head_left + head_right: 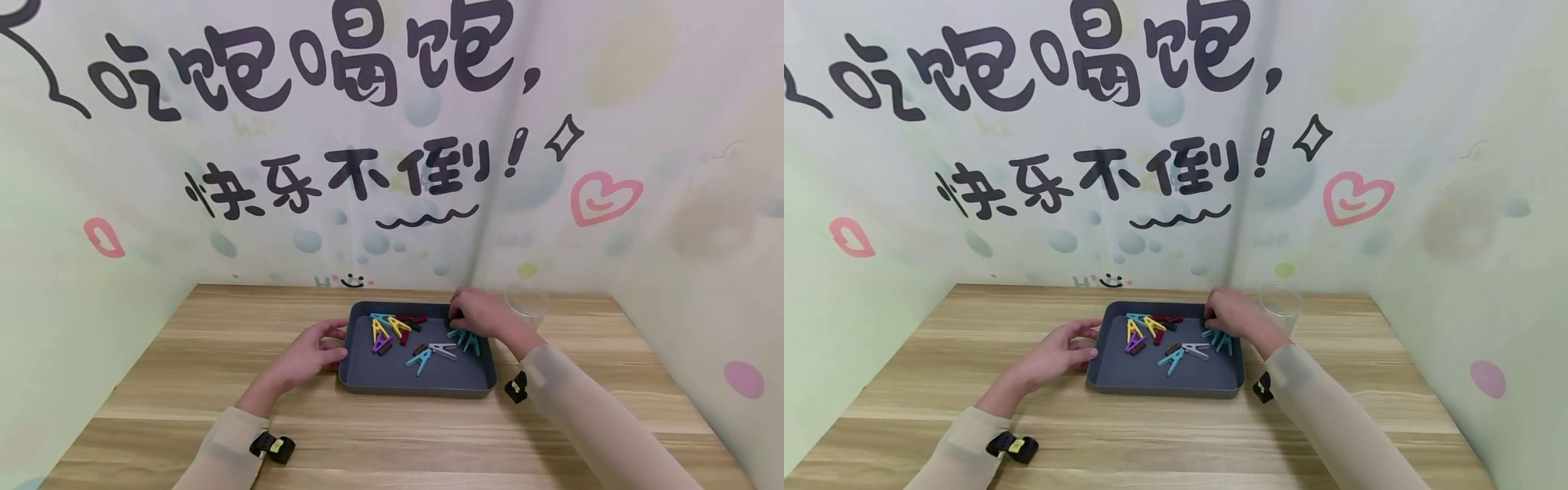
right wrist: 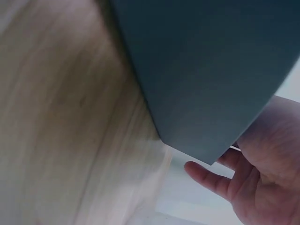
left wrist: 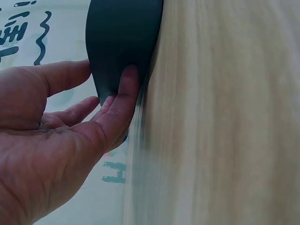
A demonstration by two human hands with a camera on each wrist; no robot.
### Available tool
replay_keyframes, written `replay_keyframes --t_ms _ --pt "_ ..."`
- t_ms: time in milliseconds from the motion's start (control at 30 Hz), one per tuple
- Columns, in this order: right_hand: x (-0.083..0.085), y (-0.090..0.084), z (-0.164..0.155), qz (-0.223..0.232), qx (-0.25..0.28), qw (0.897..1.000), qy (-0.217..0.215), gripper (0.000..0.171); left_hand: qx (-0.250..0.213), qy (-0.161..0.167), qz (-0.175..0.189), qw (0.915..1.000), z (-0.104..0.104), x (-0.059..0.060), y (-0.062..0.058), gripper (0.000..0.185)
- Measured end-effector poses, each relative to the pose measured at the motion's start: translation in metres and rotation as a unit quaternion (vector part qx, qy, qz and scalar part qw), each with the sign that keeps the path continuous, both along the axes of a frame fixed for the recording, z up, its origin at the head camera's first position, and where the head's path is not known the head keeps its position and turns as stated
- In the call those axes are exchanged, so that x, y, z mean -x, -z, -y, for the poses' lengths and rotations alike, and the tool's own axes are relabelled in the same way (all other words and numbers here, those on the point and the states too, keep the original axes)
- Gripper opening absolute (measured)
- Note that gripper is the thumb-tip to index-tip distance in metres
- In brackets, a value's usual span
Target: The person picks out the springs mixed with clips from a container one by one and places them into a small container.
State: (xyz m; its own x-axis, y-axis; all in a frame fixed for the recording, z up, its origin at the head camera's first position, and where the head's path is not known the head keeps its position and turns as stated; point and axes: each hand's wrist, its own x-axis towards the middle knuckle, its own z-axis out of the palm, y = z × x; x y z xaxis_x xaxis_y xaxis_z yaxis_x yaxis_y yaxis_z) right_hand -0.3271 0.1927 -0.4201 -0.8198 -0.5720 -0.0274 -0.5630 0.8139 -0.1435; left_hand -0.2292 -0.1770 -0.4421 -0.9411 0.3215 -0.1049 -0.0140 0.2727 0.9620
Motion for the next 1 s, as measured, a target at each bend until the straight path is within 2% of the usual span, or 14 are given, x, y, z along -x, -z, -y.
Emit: replay_keyframes --t_ms 233,533,1000 --pt "0.006 0.002 0.001 0.036 0.01 0.999 -0.008 0.004 0.002 -0.001 0.002 1.0 0.001 0.0 0.002 0.059" --pt "0.008 0.004 -0.001 0.034 0.031 0.999 -0.015 0.004 0.008 -0.006 0.001 1.0 0.002 0.002 0.003 0.059" --pt "-0.001 -0.006 -0.006 0.025 0.111 0.994 0.003 0.007 0.006 -0.002 0.001 1.0 0.001 0.0 0.001 0.059"
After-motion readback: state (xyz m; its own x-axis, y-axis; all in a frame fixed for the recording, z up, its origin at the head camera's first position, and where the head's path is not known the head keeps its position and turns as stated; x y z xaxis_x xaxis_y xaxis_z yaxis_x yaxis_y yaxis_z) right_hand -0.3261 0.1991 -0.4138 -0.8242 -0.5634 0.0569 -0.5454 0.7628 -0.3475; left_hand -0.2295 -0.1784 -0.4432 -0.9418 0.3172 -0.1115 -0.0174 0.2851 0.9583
